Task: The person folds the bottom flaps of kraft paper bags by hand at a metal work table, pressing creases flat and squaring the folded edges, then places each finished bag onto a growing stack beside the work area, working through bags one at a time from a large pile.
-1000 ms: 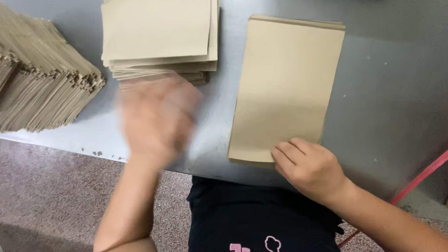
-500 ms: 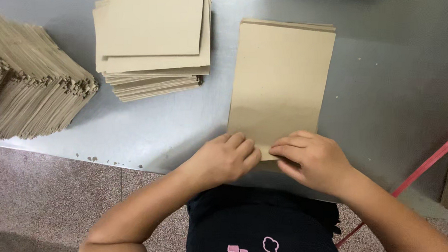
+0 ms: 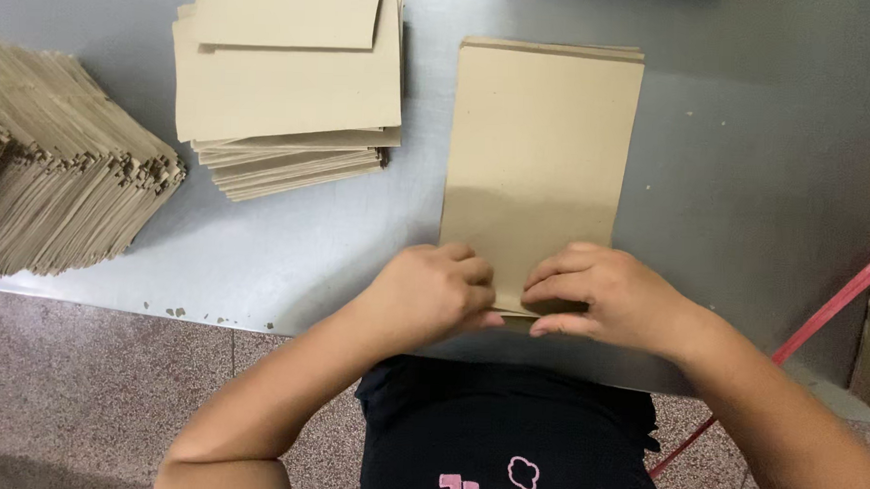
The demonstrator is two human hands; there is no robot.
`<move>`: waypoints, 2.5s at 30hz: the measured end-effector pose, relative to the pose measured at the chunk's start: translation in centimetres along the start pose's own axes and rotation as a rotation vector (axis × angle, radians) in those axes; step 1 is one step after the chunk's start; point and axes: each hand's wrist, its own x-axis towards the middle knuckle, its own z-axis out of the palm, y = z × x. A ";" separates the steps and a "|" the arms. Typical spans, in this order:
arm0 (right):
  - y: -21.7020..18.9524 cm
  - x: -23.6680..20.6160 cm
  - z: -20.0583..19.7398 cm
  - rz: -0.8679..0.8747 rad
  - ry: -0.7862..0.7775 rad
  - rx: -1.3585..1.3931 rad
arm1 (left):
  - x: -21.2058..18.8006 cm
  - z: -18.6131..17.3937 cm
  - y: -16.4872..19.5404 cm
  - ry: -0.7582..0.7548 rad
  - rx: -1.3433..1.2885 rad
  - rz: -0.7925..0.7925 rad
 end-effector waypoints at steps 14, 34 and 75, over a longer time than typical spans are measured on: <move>-3.3 -2.8 0.4 -0.012 0.019 -0.131 | -0.3 -2.5 -1.7 0.163 0.242 -0.093; 1.4 -1.4 0.8 0.549 0.639 -0.085 | 1.3 -0.4 -1.7 0.223 -0.266 -0.708; -3.1 -0.2 2.0 0.037 0.240 -0.348 | -1.3 -15.9 -9.3 0.384 0.398 -0.354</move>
